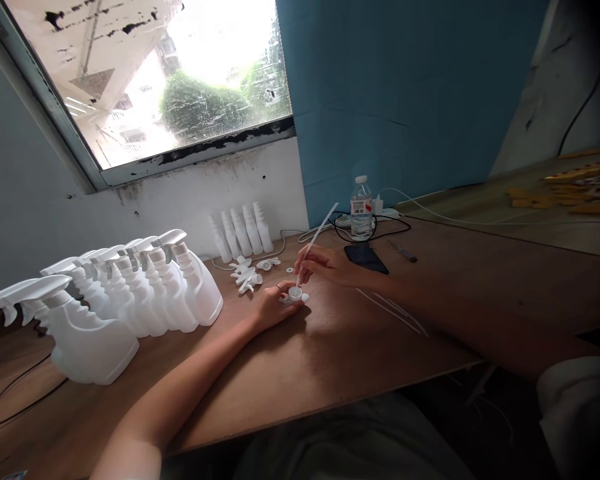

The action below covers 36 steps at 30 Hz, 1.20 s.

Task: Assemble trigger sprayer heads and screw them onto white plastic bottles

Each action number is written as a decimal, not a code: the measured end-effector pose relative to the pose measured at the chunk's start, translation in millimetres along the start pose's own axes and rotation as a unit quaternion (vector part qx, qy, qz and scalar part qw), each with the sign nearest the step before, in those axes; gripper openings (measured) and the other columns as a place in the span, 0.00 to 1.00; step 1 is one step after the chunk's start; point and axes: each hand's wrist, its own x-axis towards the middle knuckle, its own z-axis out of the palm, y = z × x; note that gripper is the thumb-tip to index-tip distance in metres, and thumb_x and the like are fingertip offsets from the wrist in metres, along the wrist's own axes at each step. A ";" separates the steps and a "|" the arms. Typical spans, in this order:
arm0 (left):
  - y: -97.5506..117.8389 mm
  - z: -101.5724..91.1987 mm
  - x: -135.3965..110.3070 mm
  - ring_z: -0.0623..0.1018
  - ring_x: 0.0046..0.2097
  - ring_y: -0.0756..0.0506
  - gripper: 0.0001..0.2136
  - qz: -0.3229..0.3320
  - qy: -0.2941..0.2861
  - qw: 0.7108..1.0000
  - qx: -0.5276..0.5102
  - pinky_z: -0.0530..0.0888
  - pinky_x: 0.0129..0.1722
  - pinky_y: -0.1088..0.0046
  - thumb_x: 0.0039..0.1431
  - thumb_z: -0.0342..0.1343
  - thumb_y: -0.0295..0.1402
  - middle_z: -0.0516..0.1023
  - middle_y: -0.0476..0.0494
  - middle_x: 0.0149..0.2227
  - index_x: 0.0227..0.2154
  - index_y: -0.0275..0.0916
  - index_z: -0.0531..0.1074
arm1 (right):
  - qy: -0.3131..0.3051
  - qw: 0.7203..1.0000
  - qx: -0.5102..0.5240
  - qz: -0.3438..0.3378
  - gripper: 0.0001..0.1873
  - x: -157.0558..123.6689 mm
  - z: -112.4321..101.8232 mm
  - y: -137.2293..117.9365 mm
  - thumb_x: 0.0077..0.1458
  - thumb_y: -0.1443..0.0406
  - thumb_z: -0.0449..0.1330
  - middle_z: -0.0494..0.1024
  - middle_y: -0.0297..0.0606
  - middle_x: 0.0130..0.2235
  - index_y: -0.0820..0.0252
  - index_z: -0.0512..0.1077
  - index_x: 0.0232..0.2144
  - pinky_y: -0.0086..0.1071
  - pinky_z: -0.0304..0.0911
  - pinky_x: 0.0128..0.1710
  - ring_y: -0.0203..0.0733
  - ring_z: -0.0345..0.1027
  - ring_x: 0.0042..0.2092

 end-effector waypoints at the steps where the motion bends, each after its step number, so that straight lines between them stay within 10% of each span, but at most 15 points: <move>1: 0.9 -0.5 0.2 0.76 0.31 0.49 0.18 0.002 -0.001 1.000 0.002 0.73 0.35 0.74 0.53 0.61 0.41 0.80 0.48 0.32 0.46 0.40 0.73 | -0.002 0.999 -0.032 0.003 0.13 -0.7 1.3 -2.1 0.64 0.56 0.55 0.76 0.39 0.37 0.61 0.65 0.40 0.34 0.71 0.37 0.38 0.75 0.36; 9: 3.1 -3.0 1.6 0.74 0.31 0.49 0.18 0.013 0.002 1.000 -0.010 0.71 0.32 0.74 0.53 0.61 0.41 0.78 0.47 0.30 0.45 0.38 0.74 | 0.004 0.936 -0.351 0.025 0.15 -2.4 21.7 -13.9 0.62 0.59 0.54 0.75 0.37 0.29 0.62 0.73 0.29 0.27 0.57 0.31 0.36 0.64 0.30; 24: -6.4 -2.5 2.2 0.73 0.31 0.50 0.15 0.021 0.023 0.999 -0.004 0.70 0.32 0.76 0.53 0.62 0.41 0.76 0.49 0.30 0.40 0.38 0.76 | 0.019 0.946 -0.322 0.026 0.16 10.9 33.5 15.5 0.58 0.61 0.52 0.62 0.31 0.21 0.61 0.58 0.20 0.27 0.48 0.26 0.32 0.51 0.26; 31: -5.2 -4.0 2.4 0.73 0.32 0.49 0.17 0.013 0.000 0.999 -0.040 0.71 0.34 0.76 0.55 0.62 0.40 0.77 0.48 0.33 0.45 0.38 0.75 | -0.025 0.984 -0.159 0.072 0.26 19.2 6.6 22.8 0.63 0.48 0.47 0.69 0.34 0.26 0.65 0.71 0.34 0.26 0.58 0.26 0.33 0.60 0.25; 36: -1.3 -4.8 0.9 0.73 0.32 0.50 0.16 -0.005 -0.017 0.998 -0.063 0.69 0.33 0.76 0.55 0.61 0.43 0.76 0.48 0.33 0.42 0.38 0.74 | 0.041 0.942 -0.311 0.119 0.21 69.6 -27.1 58.0 0.64 0.57 0.46 0.76 0.45 0.39 0.67 0.70 0.47 0.29 0.66 0.32 0.38 0.70 0.34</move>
